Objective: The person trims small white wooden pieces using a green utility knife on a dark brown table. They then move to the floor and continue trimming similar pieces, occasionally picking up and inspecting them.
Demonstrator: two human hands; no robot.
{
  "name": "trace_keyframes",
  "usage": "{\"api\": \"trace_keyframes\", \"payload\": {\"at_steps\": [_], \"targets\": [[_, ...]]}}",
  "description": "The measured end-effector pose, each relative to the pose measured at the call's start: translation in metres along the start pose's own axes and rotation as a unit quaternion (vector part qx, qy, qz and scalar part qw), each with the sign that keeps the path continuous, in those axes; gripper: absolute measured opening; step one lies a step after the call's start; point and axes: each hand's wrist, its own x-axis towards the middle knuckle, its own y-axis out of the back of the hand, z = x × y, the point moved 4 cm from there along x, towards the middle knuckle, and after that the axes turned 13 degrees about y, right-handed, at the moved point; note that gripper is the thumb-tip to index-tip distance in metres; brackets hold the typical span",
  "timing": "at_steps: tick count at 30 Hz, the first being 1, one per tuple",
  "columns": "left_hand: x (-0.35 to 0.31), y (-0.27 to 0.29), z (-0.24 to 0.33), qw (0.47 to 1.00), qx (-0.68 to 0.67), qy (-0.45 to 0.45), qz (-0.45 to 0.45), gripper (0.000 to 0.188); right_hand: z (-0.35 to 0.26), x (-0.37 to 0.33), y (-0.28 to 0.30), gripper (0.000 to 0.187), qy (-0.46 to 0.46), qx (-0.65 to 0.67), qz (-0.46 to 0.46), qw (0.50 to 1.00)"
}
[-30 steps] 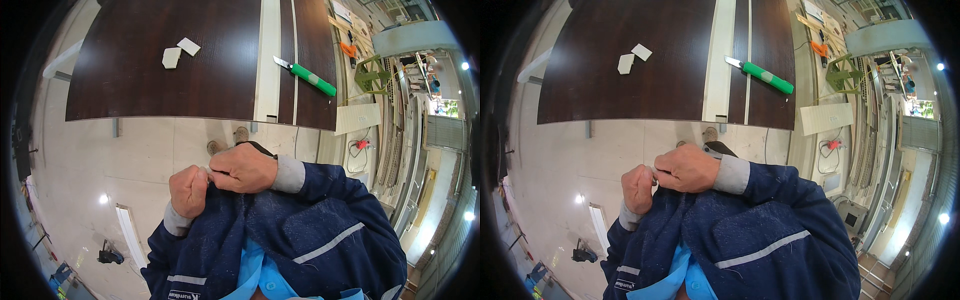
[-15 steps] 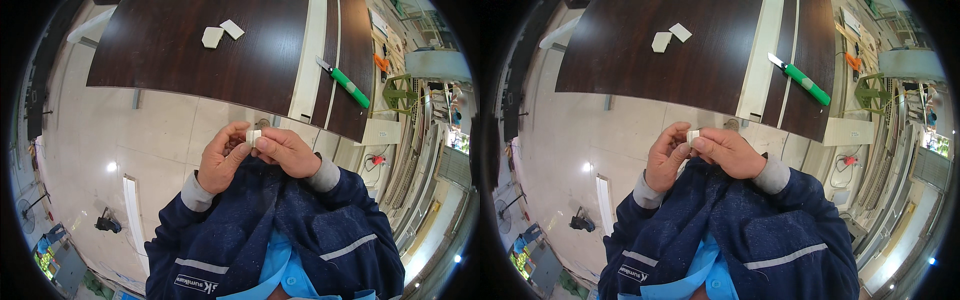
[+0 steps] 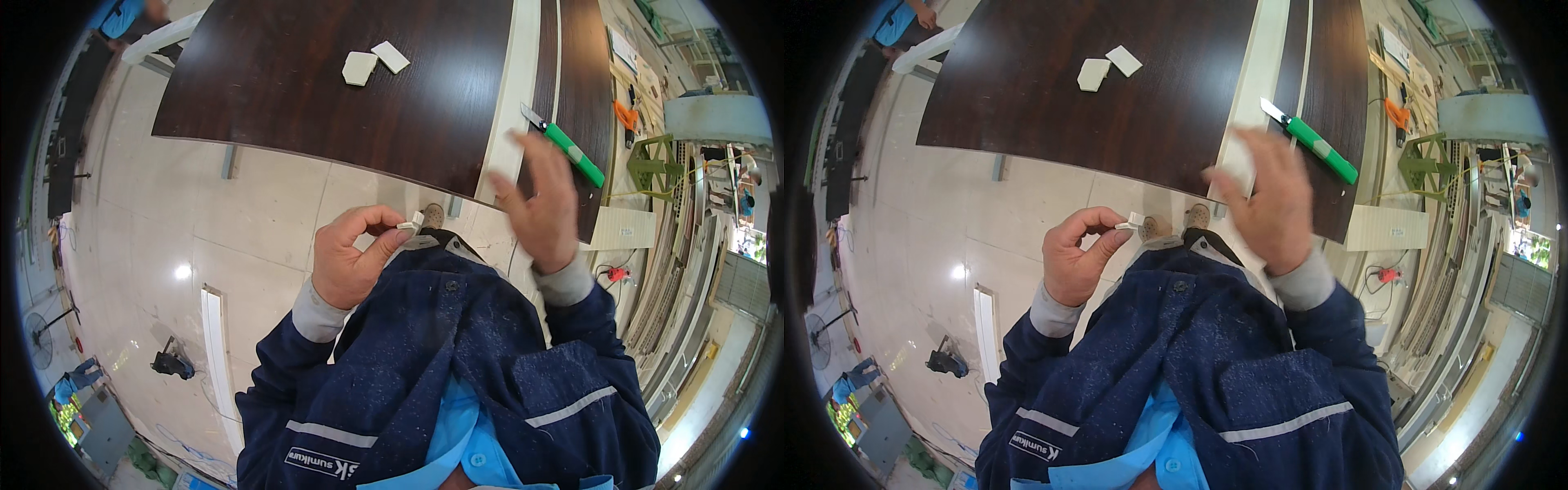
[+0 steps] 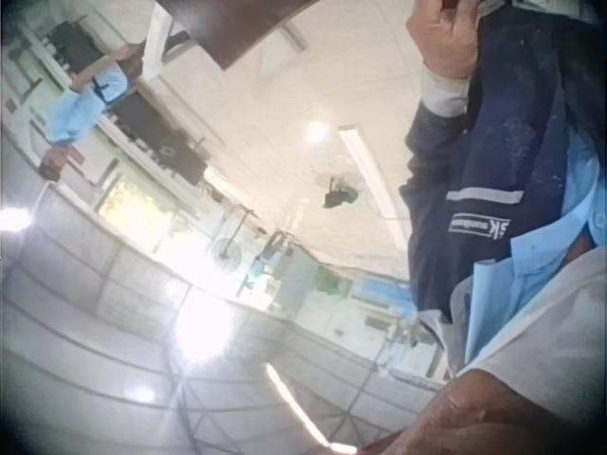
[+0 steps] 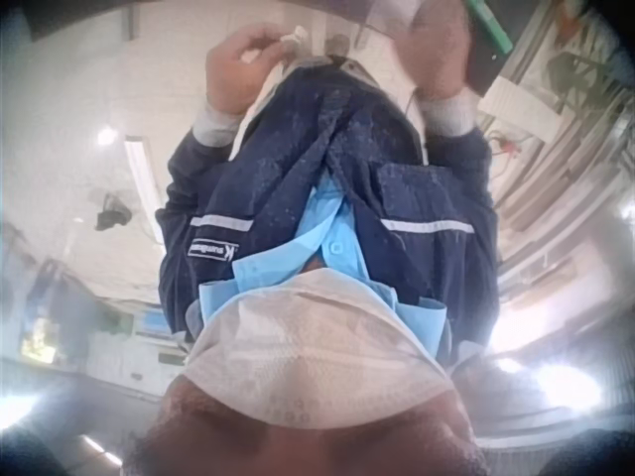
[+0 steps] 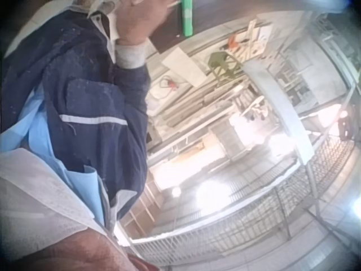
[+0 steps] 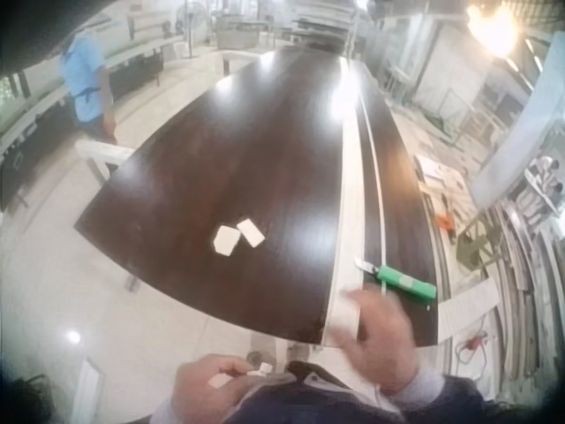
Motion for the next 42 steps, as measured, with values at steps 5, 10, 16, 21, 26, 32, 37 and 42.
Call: {"api": "trace_keyframes", "payload": {"at_steps": [5, 10, 16, 21, 26, 32, 37, 42], "targets": [[0.003, 0.011, 0.004, 0.996, 0.056, -0.052, 0.047, 0.026, 0.078, -0.019, 0.025, 0.06, -0.115, -0.219, -0.13, 0.96], [0.006, 0.018, -0.002, 0.999, 0.014, -0.011, 0.043, 0.023, 0.109, -0.041, 0.027, 0.048, -0.184, -0.143, -0.15, 0.961], [0.01, -0.005, 0.0, 1.0, 0.003, -0.014, 0.02, 0.02, 0.07, -0.057, 0.04, 0.03, -0.266, 0.108, -0.064, 0.956], [0.019, -0.041, 0.01, 0.993, 0.087, -0.06, -0.049, 0.016, -0.027, -0.09, 0.038, 0.029, -0.258, 0.254, -0.108, 0.926], [0.022, -0.08, 0.013, 0.971, 0.162, -0.092, -0.148, 0.015, -0.057, -0.125, 0.037, 0.029, -0.284, 0.218, -0.073, 0.931], [0.009, -0.134, 0.017, 0.951, 0.176, -0.164, -0.193, 0.017, -0.055, -0.181, 0.054, 0.029, -0.31, 0.181, -0.018, 0.933], [-0.018, -0.191, 0.016, 0.931, 0.196, -0.189, -0.241, 0.018, -0.055, -0.244, 0.08, 0.028, -0.342, 0.161, 0.013, 0.926], [-0.064, -0.253, 0.015, 0.904, 0.218, -0.22, -0.295, 0.018, -0.063, -0.319, 0.113, 0.027, -0.371, 0.14, 0.065, 0.916]]}}
